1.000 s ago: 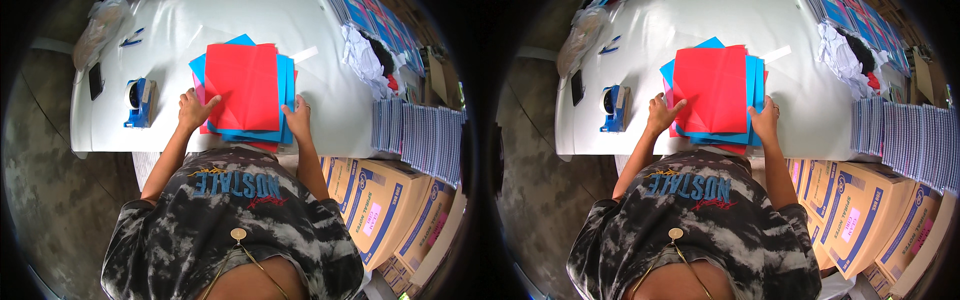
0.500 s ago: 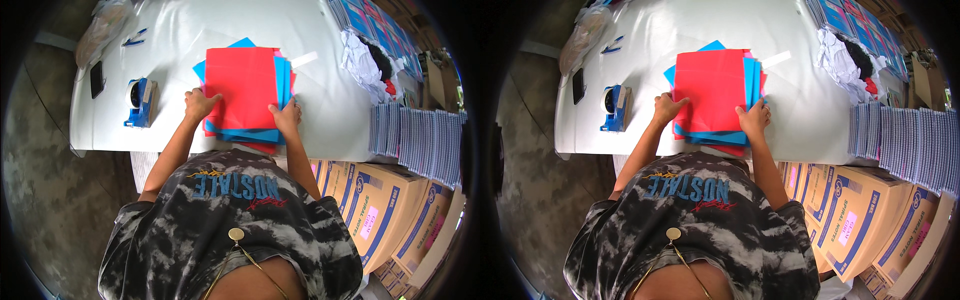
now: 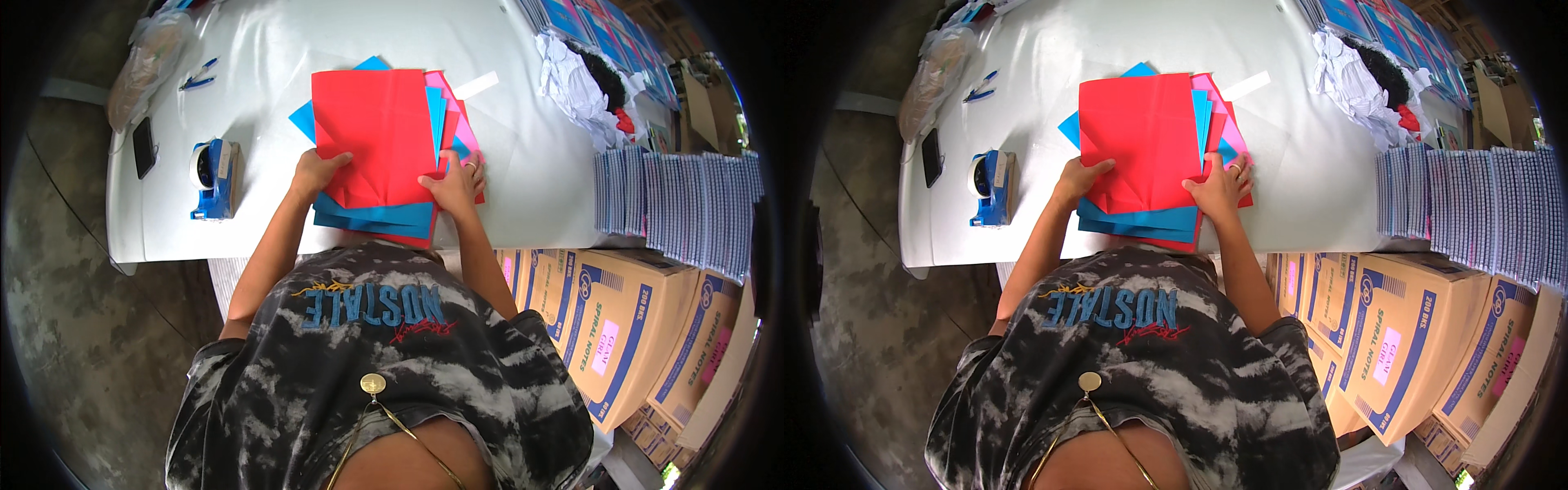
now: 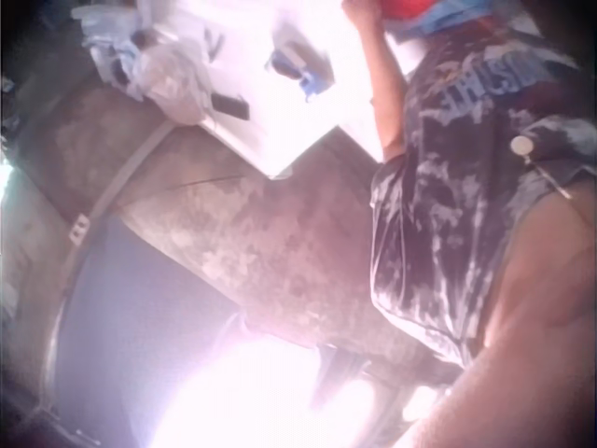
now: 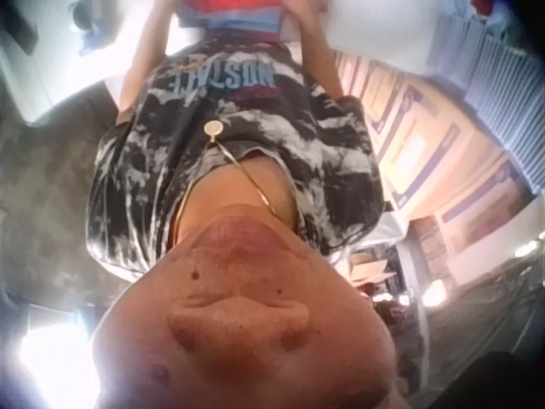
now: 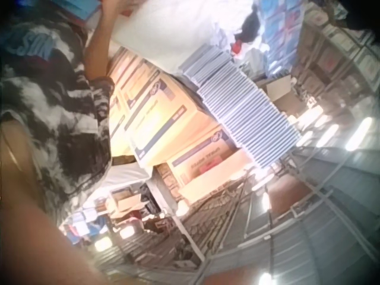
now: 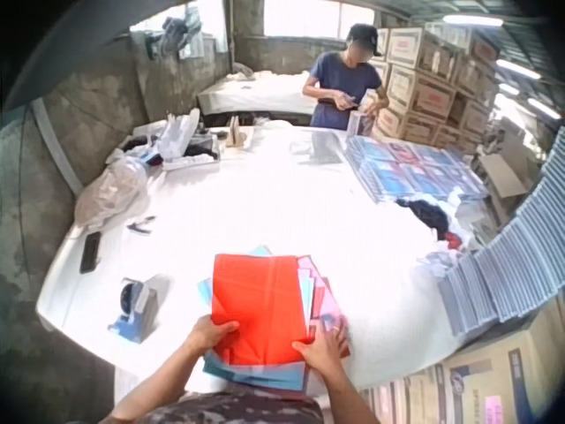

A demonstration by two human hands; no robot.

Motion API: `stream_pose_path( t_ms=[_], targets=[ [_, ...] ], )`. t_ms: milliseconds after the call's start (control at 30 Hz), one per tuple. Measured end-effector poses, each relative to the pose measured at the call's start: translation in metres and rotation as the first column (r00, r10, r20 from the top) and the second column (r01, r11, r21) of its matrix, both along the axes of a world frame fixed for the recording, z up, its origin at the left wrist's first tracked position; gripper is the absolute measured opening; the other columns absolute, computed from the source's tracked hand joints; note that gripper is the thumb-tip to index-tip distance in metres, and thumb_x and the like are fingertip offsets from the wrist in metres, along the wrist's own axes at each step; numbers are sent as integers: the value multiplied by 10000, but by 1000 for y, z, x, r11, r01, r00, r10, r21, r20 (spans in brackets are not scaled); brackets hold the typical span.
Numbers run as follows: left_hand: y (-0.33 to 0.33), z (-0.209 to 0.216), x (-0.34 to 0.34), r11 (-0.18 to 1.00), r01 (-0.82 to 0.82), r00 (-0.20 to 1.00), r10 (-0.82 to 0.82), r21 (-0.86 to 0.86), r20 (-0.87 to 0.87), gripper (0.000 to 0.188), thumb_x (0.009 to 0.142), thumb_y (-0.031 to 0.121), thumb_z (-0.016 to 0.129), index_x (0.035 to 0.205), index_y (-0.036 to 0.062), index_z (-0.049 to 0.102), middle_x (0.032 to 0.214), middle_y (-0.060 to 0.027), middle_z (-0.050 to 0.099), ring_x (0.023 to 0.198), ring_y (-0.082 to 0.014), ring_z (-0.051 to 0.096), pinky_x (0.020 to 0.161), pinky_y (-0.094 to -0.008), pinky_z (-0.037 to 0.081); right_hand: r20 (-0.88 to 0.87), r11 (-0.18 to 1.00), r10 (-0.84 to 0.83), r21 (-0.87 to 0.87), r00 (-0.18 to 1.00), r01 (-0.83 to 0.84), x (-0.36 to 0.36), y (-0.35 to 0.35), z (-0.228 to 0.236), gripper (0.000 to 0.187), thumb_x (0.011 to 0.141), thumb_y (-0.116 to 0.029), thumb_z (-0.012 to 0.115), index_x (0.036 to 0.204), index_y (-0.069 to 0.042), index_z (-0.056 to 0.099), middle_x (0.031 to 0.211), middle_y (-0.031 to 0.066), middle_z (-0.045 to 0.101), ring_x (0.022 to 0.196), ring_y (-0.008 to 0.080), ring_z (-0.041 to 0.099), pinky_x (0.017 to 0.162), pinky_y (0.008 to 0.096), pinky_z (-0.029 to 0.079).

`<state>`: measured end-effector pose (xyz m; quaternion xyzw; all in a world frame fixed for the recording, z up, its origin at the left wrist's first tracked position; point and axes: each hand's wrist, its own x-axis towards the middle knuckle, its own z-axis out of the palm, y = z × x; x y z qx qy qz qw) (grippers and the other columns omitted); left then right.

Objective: The person stacks red and blue notebooks, then wraps a pink notebook in clear plastic using a tape dispenser. They smooth the plastic, fold the edges, and secure the package with tape.

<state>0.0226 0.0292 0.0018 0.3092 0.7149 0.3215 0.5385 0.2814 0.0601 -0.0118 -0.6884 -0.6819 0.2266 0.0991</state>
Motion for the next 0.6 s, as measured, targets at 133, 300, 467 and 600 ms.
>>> stream_pose_path(
  t_ms=[133,300,467,600],
  targets=[
    [1,-3,12,1000,1,964,7,29,-265,784,688,280,764,1183,-182,369,1096,-272,532,881,-311,619,746,-350,528,-100,999,17,-26,995,-19,7,-1,4,696,638,-311,772,1228,-162,435,1335,275,323,1281,413,242,1013,564,200],
    [5,4,20,980,-194,977,198,48,-74,589,712,228,747,1061,-164,480,971,-247,588,835,-274,634,684,-343,541,-219,999,18,44,976,-9,13,0,1,777,631,-273,778,1280,-107,385,1285,221,429,1189,388,395,963,520,314],
    [9,23,23,992,-92,996,93,-89,0,488,728,224,733,954,-169,552,868,-227,634,723,-256,646,622,-328,539,-277,988,110,136,954,-74,20,2,-10,673,708,-185,687,1290,-55,376,1228,232,477,1120,381,466,913,473,380],
    [2,-11,9,993,-41,999,44,107,-24,414,770,191,695,943,-164,571,876,-197,641,736,-224,634,641,-304,519,-384,985,17,163,923,49,36,18,-28,553,760,-136,599,1277,-44,423,1223,245,473,1105,394,466,923,478,370]
  ],
)
